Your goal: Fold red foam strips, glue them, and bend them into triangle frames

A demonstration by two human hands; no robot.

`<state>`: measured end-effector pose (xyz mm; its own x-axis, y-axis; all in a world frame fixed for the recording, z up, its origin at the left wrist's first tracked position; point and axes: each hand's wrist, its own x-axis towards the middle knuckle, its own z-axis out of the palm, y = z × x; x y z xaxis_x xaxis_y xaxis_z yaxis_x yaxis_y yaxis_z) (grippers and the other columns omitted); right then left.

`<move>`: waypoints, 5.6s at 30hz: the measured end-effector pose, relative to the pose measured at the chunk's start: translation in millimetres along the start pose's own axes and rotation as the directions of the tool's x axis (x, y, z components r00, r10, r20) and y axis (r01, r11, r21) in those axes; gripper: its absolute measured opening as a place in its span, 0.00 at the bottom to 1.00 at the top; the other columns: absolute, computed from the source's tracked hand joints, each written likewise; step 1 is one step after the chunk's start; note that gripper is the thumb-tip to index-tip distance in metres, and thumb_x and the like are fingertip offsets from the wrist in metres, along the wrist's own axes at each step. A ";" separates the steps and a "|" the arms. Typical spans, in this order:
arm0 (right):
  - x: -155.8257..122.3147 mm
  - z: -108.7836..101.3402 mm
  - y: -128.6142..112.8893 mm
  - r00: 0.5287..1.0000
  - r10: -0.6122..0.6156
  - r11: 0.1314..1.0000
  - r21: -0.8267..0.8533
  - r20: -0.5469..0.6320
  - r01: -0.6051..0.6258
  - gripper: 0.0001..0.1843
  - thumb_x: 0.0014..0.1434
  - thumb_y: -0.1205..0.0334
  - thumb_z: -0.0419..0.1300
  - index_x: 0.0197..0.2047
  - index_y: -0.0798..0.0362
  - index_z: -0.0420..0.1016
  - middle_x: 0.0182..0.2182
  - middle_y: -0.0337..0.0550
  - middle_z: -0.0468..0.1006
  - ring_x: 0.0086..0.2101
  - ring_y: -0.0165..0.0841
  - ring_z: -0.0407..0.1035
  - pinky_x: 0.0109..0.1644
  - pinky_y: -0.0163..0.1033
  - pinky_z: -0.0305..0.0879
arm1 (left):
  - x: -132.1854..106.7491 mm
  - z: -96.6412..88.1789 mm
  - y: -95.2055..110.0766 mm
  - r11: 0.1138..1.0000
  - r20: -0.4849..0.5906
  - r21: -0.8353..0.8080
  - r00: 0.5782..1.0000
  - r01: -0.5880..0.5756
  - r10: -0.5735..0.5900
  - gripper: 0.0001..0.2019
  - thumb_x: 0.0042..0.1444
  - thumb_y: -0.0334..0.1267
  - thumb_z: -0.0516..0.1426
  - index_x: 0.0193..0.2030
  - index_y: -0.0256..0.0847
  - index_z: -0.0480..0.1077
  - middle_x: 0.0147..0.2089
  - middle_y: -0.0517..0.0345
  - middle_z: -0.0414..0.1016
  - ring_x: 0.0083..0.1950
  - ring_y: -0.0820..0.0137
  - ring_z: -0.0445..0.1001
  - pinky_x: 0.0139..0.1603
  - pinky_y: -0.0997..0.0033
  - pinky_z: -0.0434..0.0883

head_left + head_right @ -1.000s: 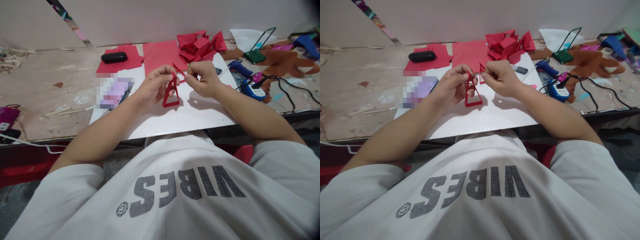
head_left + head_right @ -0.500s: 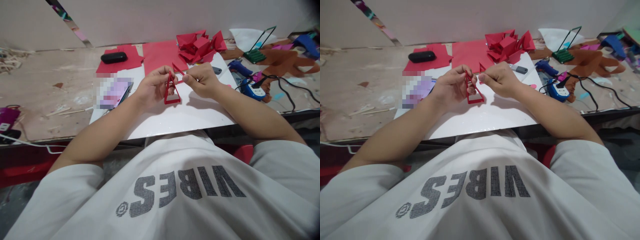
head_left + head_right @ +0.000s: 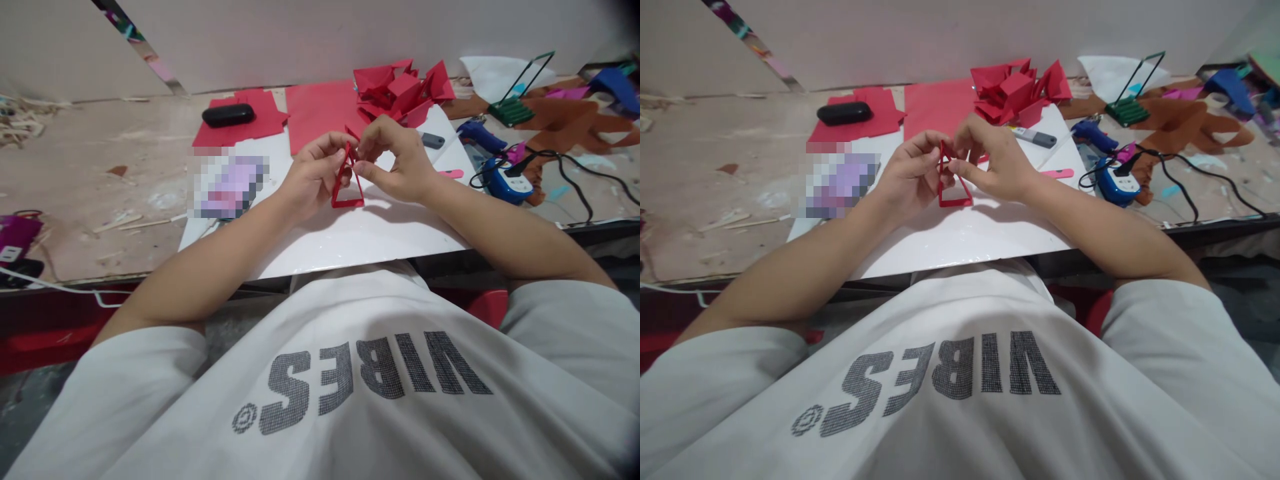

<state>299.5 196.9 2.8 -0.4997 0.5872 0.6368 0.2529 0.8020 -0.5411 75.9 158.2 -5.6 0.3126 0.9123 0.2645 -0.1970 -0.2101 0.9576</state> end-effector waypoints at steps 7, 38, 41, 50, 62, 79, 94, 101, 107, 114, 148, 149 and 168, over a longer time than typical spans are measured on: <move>-2.8 18.3 3.1 0.994 0.087 0.989 0.123 -0.068 -0.079 0.31 0.69 0.26 0.70 0.47 0.45 0.72 0.43 0.44 0.84 0.35 0.36 0.76 0.37 0.44 0.79 | 0.7 -0.4 -6.9 0.998 -0.042 0.042 0.998 -0.053 0.055 0.23 0.67 0.63 0.72 0.58 0.53 0.80 0.58 0.54 0.84 0.52 0.63 0.86 0.42 0.67 0.80; -3.0 18.5 -3.0 0.980 0.039 0.995 0.101 -0.193 -0.020 0.25 0.66 0.32 0.75 0.41 0.45 0.78 0.36 0.41 0.85 0.33 0.38 0.78 0.44 0.54 0.84 | 19.1 -17.0 -33.7 0.915 -0.131 0.216 0.918 -0.342 0.374 0.24 0.59 0.61 0.77 0.42 0.47 0.78 0.39 0.57 0.82 0.52 0.57 0.89 0.58 0.50 0.86; -3.8 18.4 -0.9 0.982 0.052 0.996 0.087 -0.181 -0.036 0.24 0.66 0.34 0.76 0.42 0.45 0.78 0.37 0.41 0.85 0.36 0.39 0.79 0.46 0.54 0.85 | 20.4 -17.0 -34.0 0.915 -0.113 0.199 0.919 -0.351 0.377 0.23 0.59 0.60 0.78 0.41 0.48 0.78 0.38 0.59 0.82 0.48 0.60 0.89 0.55 0.53 0.87; -5.3 18.7 5.1 0.980 0.101 0.994 0.061 -0.170 -0.092 0.23 0.67 0.36 0.76 0.42 0.45 0.78 0.37 0.42 0.84 0.41 0.43 0.83 0.54 0.56 0.87 | 22.0 -15.9 -35.6 0.914 -0.101 0.175 0.917 -0.366 0.386 0.24 0.58 0.61 0.78 0.41 0.47 0.76 0.38 0.60 0.83 0.49 0.59 0.90 0.55 0.51 0.88; -5.0 18.1 1.1 0.975 0.154 0.986 0.096 -0.162 -0.140 0.24 0.61 0.35 0.79 0.41 0.42 0.77 0.37 0.42 0.85 0.42 0.46 0.82 0.54 0.60 0.87 | 20.5 -14.3 -33.3 0.936 -0.117 0.162 0.936 -0.312 0.332 0.24 0.58 0.60 0.79 0.41 0.48 0.75 0.39 0.57 0.82 0.50 0.57 0.89 0.54 0.52 0.86; -4.4 16.8 8.0 0.982 0.153 0.979 0.150 -0.111 -0.136 0.27 0.57 0.31 0.80 0.42 0.39 0.76 0.39 0.44 0.86 0.48 0.47 0.80 0.58 0.61 0.84 | 18.5 -13.1 -30.0 0.949 -0.119 0.160 0.949 -0.272 0.292 0.23 0.58 0.58 0.79 0.40 0.48 0.75 0.39 0.56 0.81 0.50 0.57 0.87 0.54 0.51 0.85; -5.3 16.0 -1.6 0.976 0.152 0.985 0.109 -0.159 -0.136 0.26 0.61 0.32 0.79 0.42 0.42 0.77 0.37 0.43 0.84 0.43 0.46 0.82 0.55 0.60 0.87 | 16.4 -7.8 -23.8 0.957 -0.124 0.131 0.954 -0.258 0.274 0.22 0.57 0.55 0.79 0.39 0.48 0.74 0.36 0.58 0.80 0.47 0.59 0.87 0.54 0.53 0.85; -3.8 17.5 0.0 0.976 0.137 0.986 0.113 -0.167 -0.119 0.26 0.63 0.31 0.77 0.42 0.42 0.78 0.37 0.43 0.85 0.41 0.45 0.81 0.54 0.59 0.86 | 17.2 -11.0 -28.1 0.944 -0.114 0.144 0.942 -0.298 0.315 0.24 0.57 0.60 0.79 0.41 0.48 0.76 0.37 0.58 0.81 0.46 0.60 0.87 0.50 0.54 0.85; -3.4 14.6 -5.2 0.984 0.119 0.985 0.138 -0.131 -0.101 0.31 0.65 0.22 0.70 0.43 0.42 0.78 0.37 0.43 0.84 0.38 0.44 0.82 0.48 0.56 0.85 | 20.3 -14.5 -32.1 0.923 -0.083 0.139 0.925 -0.359 0.372 0.24 0.58 0.64 0.77 0.44 0.49 0.79 0.40 0.61 0.84 0.45 0.66 0.86 0.51 0.55 0.85; 4.8 16.6 1.6 0.970 0.210 0.932 0.324 -0.118 -0.162 0.39 0.51 0.21 0.80 0.42 0.42 0.72 0.35 0.40 0.83 0.36 0.40 0.79 0.43 0.53 0.84 | 17.3 -11.2 -29.0 0.938 -0.112 0.151 0.937 -0.312 0.330 0.22 0.59 0.62 0.77 0.44 0.48 0.82 0.41 0.56 0.85 0.46 0.59 0.88 0.51 0.54 0.86; -2.5 13.9 7.9 0.996 0.081 0.971 0.226 -0.023 -0.074 0.20 0.70 0.37 0.73 0.49 0.45 0.83 0.29 0.39 0.83 0.35 0.39 0.77 0.42 0.46 0.80 | 10.1 -9.9 -20.3 0.948 -0.009 0.277 0.986 -0.155 0.164 0.16 0.73 0.53 0.65 0.43 0.47 0.70 0.38 0.59 0.79 0.33 0.71 0.79 0.30 0.71 0.74; -2.9 12.8 7.3 0.998 0.061 0.979 0.195 -0.026 -0.055 0.19 0.71 0.38 0.72 0.49 0.45 0.83 0.29 0.40 0.82 0.35 0.38 0.77 0.42 0.45 0.80 | 10.5 -10.1 -20.4 0.951 -0.007 0.270 0.988 -0.149 0.157 0.16 0.73 0.54 0.66 0.42 0.46 0.69 0.37 0.60 0.78 0.33 0.72 0.78 0.29 0.71 0.74; -6.0 -3.7 3.7 0.997 -0.081 0.986 -0.147 0.013 0.082 0.19 0.75 0.39 0.67 0.44 0.47 0.82 0.34 0.43 0.81 0.36 0.38 0.75 0.50 0.49 0.81 | 4.9 -20.0 -3.7 0.664 0.118 0.669 0.930 -0.333 0.348 0.09 0.66 0.42 0.69 0.41 0.44 0.74 0.37 0.56 0.78 0.42 0.63 0.82 0.46 0.57 0.82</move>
<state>306.5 196.8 -1.0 -0.5289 0.5188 0.6716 0.3303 0.8548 -0.4003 59.6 170.5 -10.1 0.3319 0.7341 0.5923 0.3871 -0.6786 0.6242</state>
